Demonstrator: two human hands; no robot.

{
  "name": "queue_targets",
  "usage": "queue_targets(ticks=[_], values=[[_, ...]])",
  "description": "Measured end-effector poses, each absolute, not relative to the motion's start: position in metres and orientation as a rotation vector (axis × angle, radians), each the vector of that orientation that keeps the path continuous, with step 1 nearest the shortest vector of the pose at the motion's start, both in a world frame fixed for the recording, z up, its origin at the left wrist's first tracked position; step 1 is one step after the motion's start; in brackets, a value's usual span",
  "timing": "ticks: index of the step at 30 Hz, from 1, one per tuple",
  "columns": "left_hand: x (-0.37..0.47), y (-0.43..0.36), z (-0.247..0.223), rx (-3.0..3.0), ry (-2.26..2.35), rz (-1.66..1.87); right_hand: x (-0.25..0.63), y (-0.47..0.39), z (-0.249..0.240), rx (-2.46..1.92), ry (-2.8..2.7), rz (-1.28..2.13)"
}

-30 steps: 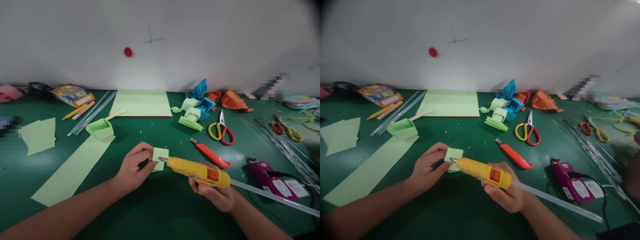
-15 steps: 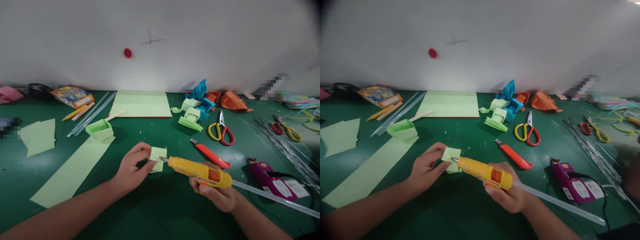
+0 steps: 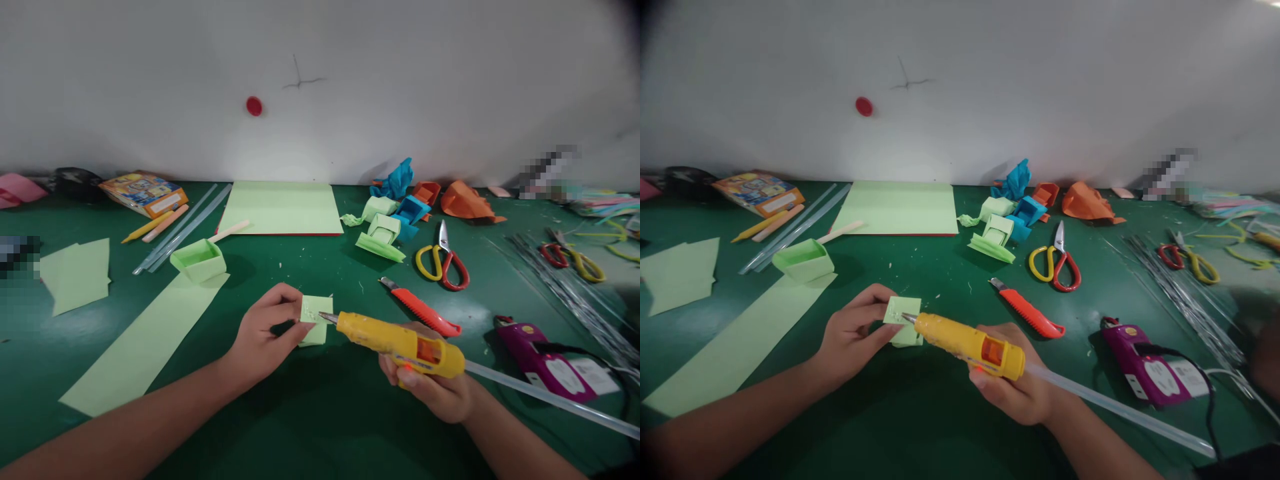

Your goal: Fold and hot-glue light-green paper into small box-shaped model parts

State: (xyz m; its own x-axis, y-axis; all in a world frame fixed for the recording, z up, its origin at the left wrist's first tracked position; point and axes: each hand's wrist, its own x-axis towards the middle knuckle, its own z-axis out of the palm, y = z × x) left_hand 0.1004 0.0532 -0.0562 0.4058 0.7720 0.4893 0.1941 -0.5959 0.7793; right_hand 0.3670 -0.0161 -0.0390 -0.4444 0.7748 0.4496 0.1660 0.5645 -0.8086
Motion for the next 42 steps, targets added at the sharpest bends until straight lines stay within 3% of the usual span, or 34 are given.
queue_targets(ticks=[12,19,42], values=[[0.099,0.052,-0.052,2.038,0.845,1.166,0.37,-0.016,-0.038,-0.746,-1.91,0.852],[0.101,0.051,-0.049,2.024,0.839,1.161,0.37,-0.017,-0.025,-0.776,-1.93,0.656],[0.099,0.051,-0.05,2.168,0.82,1.09,0.373,-0.017,-0.041,-0.787,-2.023,0.625]])
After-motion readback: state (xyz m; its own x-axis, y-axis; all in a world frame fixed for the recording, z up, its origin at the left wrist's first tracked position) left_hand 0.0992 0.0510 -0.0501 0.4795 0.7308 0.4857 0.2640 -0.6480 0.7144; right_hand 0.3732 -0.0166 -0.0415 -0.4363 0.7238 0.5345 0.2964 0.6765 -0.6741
